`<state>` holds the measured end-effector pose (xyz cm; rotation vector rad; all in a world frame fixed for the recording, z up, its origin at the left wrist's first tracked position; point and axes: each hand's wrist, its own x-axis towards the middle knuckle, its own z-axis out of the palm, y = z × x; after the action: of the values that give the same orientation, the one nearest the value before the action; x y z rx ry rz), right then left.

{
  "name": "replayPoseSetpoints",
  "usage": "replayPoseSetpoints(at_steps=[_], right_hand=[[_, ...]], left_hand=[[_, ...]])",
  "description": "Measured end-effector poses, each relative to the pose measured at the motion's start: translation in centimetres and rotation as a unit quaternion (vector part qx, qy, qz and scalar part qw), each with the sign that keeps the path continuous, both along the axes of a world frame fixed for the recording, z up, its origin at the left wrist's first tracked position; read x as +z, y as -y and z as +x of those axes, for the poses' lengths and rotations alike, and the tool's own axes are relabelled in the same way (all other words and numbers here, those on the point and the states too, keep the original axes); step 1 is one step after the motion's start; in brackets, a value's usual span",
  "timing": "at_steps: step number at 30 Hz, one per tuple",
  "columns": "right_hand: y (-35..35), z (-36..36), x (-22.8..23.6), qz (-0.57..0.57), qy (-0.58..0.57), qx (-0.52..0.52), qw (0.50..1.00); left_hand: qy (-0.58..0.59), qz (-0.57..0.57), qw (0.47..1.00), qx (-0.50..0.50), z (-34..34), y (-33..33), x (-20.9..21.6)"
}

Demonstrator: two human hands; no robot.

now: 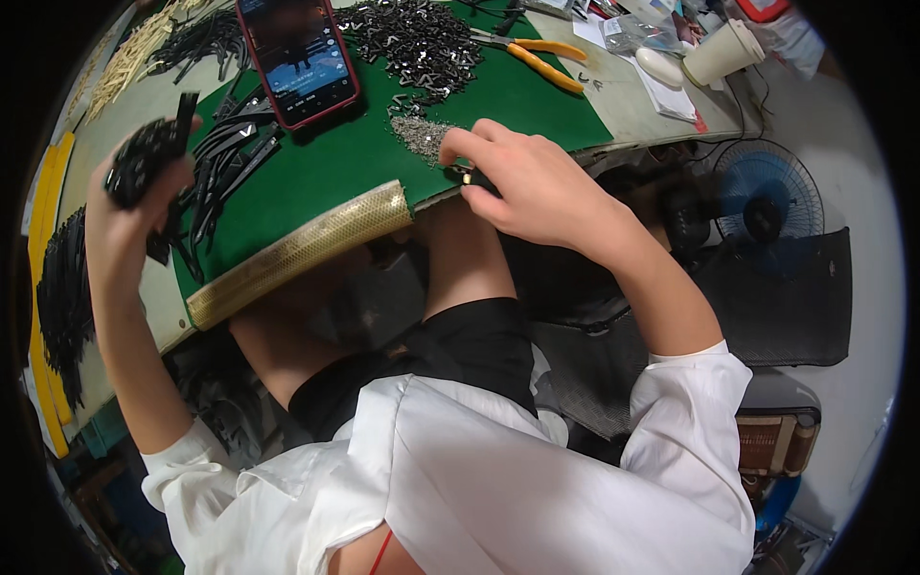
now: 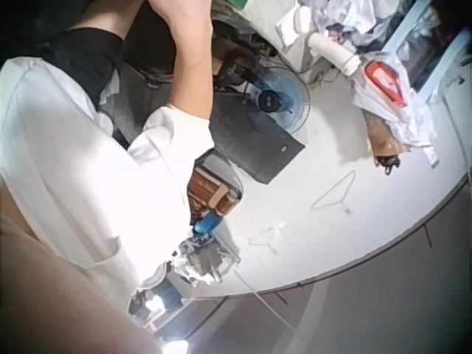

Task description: The person assembles black cables by inserting small metal pins into their ends using a handheld tool. They repeatedly pick up cables, insert pins, and place the finished cables on the table.

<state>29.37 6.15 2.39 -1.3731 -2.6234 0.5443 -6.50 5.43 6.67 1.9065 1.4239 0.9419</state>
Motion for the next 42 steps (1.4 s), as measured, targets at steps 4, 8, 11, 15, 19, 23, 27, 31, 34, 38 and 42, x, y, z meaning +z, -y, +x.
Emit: replayPoseSetpoints(at_steps=[4,8,11,15,19,23,27,31,34,38,42], right_hand=[[-0.2,-0.5,0.3,-0.003,0.017,0.023,1.000],[-0.5,-0.8,0.3,0.014,0.013,0.048,0.999],[-0.5,-0.8,0.5,0.008,0.023,0.051,0.998],[-0.6,-1.0,0.6,0.012,0.022,0.068,0.997],[-0.7,-1.5,0.5,0.009,0.035,0.058,0.998],[-0.8,-2.1,0.9,0.001,0.052,0.064,0.997],[-0.6,-2.5,1.0,0.012,0.074,0.061,0.995],[-0.4,-2.6,1.3,0.017,0.079,0.052,0.995],[-0.3,-3.6,1.4,-0.018,-0.096,0.073,0.993],[3.0,-7.2,4.5,-0.441,-0.419,-0.027,0.793],[4.1,-8.8,3.6,-0.472,-0.502,-0.032,0.724]], left_hand=[[0.189,-0.017,0.981,-0.034,2.8,3.8,-1.9],[0.216,-0.054,0.975,-0.009,3.6,4.9,-3.6],[0.230,-0.032,0.972,0.024,4.5,5.0,-3.7],[0.261,-0.032,0.965,0.014,4.4,4.9,-3.7],[0.224,-0.028,0.974,0.005,3.8,4.9,-3.8],[0.214,-0.002,0.977,0.019,3.6,5.0,-3.9],[0.199,0.029,0.979,0.020,4.4,5.2,-3.6],[0.243,0.040,0.969,0.027,4.9,5.6,-3.3],[0.236,0.110,0.965,0.030,5.2,5.7,-4.4],[0.023,0.301,0.953,0.014,5.2,5.3,-5.3],[-0.004,0.332,0.943,0.022,6.1,5.4,-5.2]])
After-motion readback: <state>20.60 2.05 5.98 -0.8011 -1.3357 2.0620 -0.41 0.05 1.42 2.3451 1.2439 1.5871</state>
